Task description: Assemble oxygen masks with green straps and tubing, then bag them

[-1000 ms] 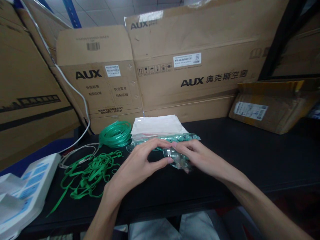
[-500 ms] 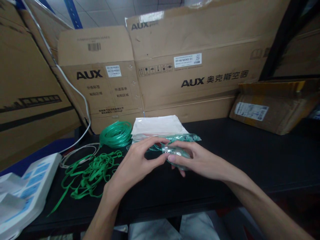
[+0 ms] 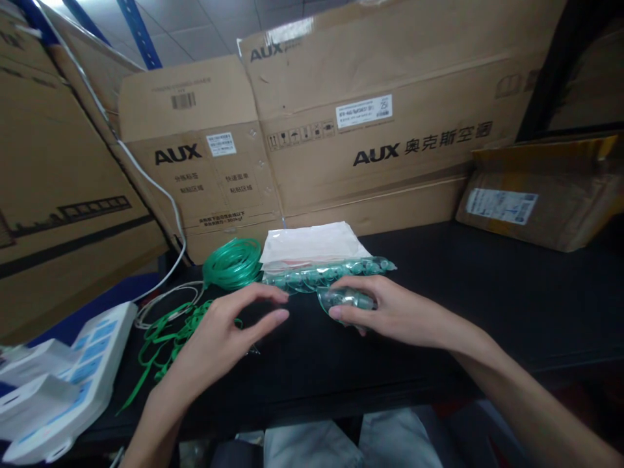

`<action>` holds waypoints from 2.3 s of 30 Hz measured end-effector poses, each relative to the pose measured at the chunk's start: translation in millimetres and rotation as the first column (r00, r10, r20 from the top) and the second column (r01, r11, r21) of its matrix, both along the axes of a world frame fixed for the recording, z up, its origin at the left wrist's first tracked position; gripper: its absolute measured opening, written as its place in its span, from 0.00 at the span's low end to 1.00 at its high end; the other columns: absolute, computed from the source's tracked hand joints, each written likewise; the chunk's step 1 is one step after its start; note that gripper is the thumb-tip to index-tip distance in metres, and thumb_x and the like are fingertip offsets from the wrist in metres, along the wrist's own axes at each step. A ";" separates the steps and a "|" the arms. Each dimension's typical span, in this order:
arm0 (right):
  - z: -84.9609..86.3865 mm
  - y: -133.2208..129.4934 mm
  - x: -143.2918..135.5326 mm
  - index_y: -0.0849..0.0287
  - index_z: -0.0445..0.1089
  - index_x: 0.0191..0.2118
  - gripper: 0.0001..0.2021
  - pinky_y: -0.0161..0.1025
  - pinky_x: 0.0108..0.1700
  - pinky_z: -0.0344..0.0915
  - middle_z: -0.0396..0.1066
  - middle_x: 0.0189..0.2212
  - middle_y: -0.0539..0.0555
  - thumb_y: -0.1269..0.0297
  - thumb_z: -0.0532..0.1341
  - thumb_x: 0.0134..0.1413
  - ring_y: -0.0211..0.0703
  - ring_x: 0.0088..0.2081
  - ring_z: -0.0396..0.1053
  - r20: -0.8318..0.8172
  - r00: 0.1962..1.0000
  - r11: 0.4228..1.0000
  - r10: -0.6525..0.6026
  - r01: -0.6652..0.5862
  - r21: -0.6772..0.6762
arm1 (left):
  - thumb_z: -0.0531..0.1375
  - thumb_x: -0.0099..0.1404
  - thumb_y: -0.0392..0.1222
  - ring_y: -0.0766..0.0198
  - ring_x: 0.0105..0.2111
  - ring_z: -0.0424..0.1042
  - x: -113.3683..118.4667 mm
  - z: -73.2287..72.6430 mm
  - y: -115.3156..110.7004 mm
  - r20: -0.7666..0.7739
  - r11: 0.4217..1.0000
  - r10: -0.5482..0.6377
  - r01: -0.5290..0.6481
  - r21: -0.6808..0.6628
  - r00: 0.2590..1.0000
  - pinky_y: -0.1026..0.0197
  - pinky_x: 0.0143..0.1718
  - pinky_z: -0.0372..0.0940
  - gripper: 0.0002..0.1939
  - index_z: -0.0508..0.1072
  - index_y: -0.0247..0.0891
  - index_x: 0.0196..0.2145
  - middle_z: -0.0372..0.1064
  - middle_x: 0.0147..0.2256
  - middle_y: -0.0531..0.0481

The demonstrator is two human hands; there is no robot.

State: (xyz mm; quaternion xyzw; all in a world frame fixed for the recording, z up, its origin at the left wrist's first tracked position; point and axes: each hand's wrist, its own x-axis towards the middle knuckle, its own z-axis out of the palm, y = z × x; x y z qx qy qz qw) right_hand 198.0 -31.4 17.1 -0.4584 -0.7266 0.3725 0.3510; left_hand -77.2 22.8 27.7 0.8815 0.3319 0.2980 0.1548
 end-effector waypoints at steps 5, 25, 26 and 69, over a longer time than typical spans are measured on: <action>2.0 -1.4 0.3 0.57 0.74 0.45 0.17 0.32 0.27 0.62 0.70 0.25 0.47 0.49 0.64 0.59 0.37 0.26 0.68 0.032 0.999 1.000 0.004 -0.003 -0.008 | 0.62 0.68 0.51 0.58 0.47 0.75 -24.4 -32.8 -2.9 -0.184 0.995 0.051 -0.035 0.090 0.982 0.57 0.51 0.68 0.10 0.77 0.44 0.36 0.76 0.46 0.51; 26.3 -16.4 48.7 0.54 0.76 0.53 0.20 0.36 0.30 0.63 0.78 0.35 0.51 0.50 0.64 0.60 0.43 0.31 0.70 0.128 0.970 0.957 -0.207 0.173 0.233 | 0.59 0.71 0.51 0.57 0.52 0.73 4.3 -22.3 -14.0 -0.203 0.989 0.056 -0.025 0.148 0.978 0.54 0.57 0.67 0.15 0.75 0.50 0.53 0.75 0.52 0.52; 28.8 -18.5 58.7 0.54 0.75 0.54 0.21 0.37 0.31 0.64 0.78 0.37 0.52 0.50 0.65 0.59 0.44 0.32 0.71 0.121 0.955 0.934 -0.272 0.232 0.271 | 0.58 0.71 0.50 0.57 0.53 0.73 16.6 -17.8 -13.9 -0.199 0.990 0.023 0.006 0.143 0.980 0.54 0.57 0.67 0.14 0.75 0.50 0.53 0.75 0.52 0.53; -19.2 54.0 119.6 0.59 0.67 0.64 0.25 0.46 0.56 0.69 0.74 0.56 0.60 0.58 0.59 0.63 0.57 0.54 0.74 0.541 0.778 0.938 -0.321 0.182 0.295 | 0.61 0.69 0.35 0.58 0.44 0.77 179.5 -15.6 92.1 -0.224 0.939 -0.248 0.290 0.184 0.943 0.60 0.48 0.68 0.11 0.81 0.35 0.46 0.79 0.44 0.42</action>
